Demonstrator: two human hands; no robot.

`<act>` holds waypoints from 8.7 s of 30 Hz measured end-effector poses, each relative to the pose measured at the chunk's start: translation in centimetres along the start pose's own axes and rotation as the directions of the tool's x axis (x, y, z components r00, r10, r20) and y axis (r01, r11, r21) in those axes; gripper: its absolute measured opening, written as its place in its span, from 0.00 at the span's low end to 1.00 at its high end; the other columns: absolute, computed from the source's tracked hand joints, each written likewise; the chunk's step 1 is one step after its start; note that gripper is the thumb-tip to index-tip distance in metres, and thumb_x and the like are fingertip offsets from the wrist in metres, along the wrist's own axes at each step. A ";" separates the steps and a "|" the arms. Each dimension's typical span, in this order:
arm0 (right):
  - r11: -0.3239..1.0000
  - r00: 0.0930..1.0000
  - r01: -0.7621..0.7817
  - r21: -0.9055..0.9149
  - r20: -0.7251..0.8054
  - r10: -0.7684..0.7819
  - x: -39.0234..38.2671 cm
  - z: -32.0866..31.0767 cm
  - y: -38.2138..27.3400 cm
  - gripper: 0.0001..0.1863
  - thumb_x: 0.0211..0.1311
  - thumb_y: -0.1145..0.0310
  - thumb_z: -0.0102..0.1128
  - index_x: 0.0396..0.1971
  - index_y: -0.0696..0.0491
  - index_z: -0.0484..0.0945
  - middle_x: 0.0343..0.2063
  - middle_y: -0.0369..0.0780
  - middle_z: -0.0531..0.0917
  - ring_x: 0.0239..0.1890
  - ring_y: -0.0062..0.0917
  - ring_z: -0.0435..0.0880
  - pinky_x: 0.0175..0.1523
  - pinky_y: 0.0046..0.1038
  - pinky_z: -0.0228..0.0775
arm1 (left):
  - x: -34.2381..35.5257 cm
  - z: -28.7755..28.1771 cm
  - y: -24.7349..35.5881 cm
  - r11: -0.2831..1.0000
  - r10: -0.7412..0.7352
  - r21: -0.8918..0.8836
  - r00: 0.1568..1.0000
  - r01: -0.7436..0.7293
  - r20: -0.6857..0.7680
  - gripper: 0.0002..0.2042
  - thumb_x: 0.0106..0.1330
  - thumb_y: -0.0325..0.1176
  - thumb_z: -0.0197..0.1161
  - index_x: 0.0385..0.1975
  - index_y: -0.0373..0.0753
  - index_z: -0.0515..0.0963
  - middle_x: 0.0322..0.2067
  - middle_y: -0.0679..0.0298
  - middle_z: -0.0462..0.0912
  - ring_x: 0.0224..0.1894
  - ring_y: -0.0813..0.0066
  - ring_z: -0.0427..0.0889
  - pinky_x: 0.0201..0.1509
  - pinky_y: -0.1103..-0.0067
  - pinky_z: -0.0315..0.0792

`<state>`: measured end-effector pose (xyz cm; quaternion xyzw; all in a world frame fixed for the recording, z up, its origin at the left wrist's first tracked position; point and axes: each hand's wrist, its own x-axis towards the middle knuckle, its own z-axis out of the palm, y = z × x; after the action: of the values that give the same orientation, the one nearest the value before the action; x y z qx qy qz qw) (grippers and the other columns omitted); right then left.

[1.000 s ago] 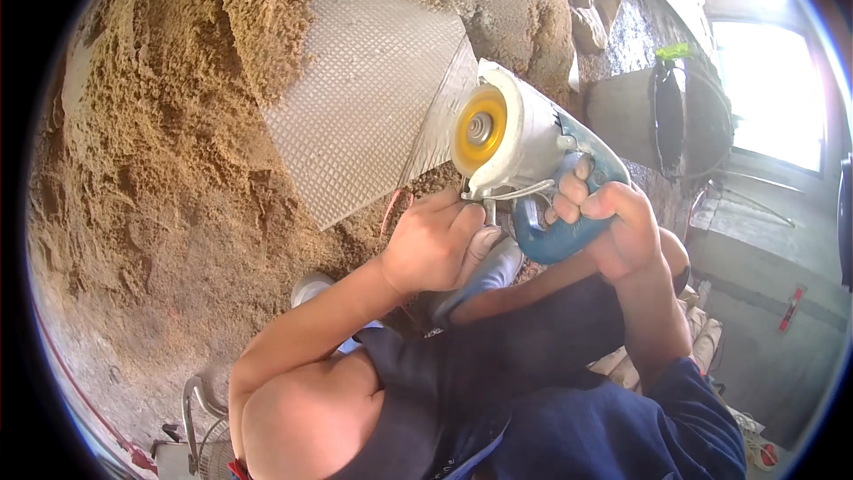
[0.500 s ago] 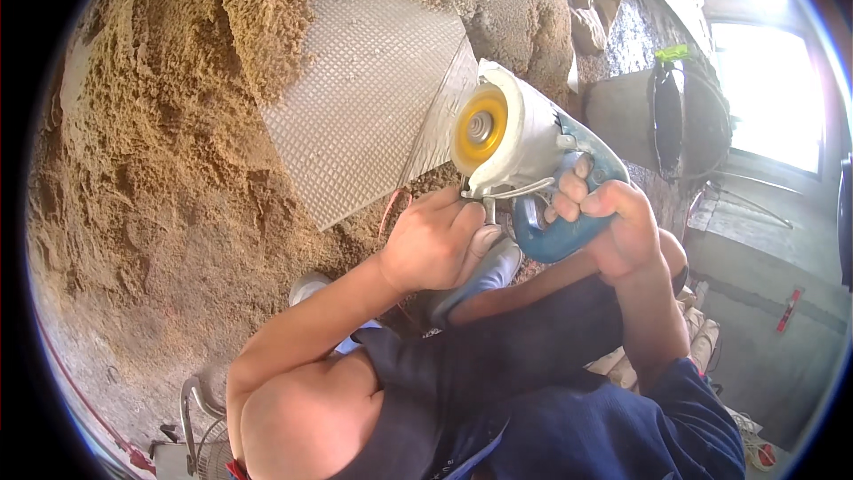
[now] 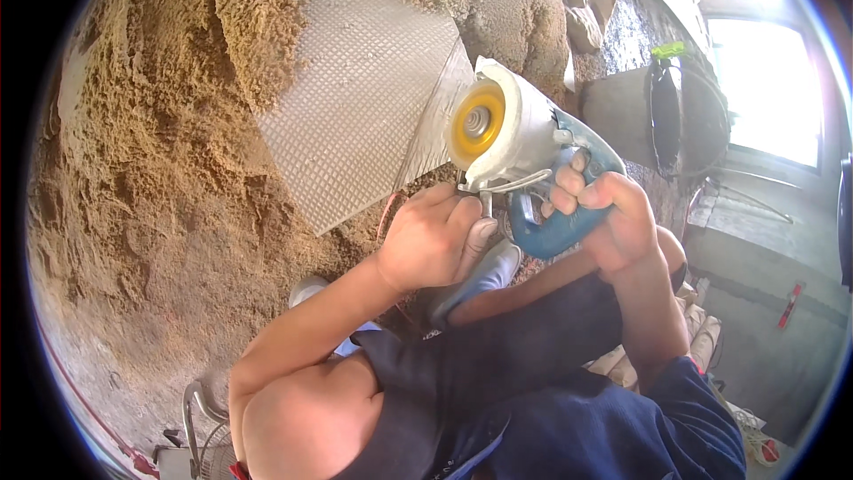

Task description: The person uses a circular saw to cut a tile placed on a pile of sand. They hold the tile steady with one hand while guiding the saw along a marked line with the other hand, repeating this on a second tile.

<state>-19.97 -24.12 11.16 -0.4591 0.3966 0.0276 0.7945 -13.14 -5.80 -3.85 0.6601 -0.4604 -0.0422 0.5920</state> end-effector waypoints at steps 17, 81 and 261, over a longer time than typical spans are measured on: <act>1.000 0.999 -0.005 0.027 0.051 0.003 1.1 0.7 -0.5 0.14 0.50 0.79 0.46 0.38 0.54 0.72 0.29 0.35 0.72 0.34 0.27 0.72 0.46 0.34 0.68 | 0.8 -0.7 -0.4 1.000 -0.022 0.021 0.999 0.023 -0.049 0.10 0.67 0.34 0.60 0.26 0.37 0.72 0.20 0.59 0.74 0.24 0.58 0.74 0.30 0.67 0.73; 0.994 0.997 -0.020 0.108 0.073 0.012 2.8 0.4 -1.1 0.13 0.52 0.78 0.46 0.39 0.54 0.71 0.29 0.34 0.71 0.35 0.26 0.71 0.47 0.34 0.68 | 2.5 -1.1 -1.3 0.999 -0.032 0.033 0.998 0.034 -0.059 0.10 0.69 0.34 0.60 0.27 0.37 0.72 0.19 0.59 0.74 0.24 0.58 0.74 0.30 0.67 0.72; 0.975 0.994 0.031 0.219 0.099 -0.054 6.1 -1.3 -4.0 0.16 0.52 0.76 0.48 0.43 0.57 0.72 0.30 0.35 0.73 0.35 0.25 0.73 0.48 0.35 0.69 | 7.8 -0.5 -3.7 0.999 -0.038 0.020 0.999 0.038 0.013 0.07 0.69 0.31 0.60 0.32 0.35 0.74 0.21 0.57 0.75 0.25 0.55 0.73 0.33 0.66 0.71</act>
<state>-14.95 -29.38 9.59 -0.3759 0.3452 -0.0089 0.8599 -6.30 -10.97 -2.96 0.6743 -0.4523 -0.0532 0.5814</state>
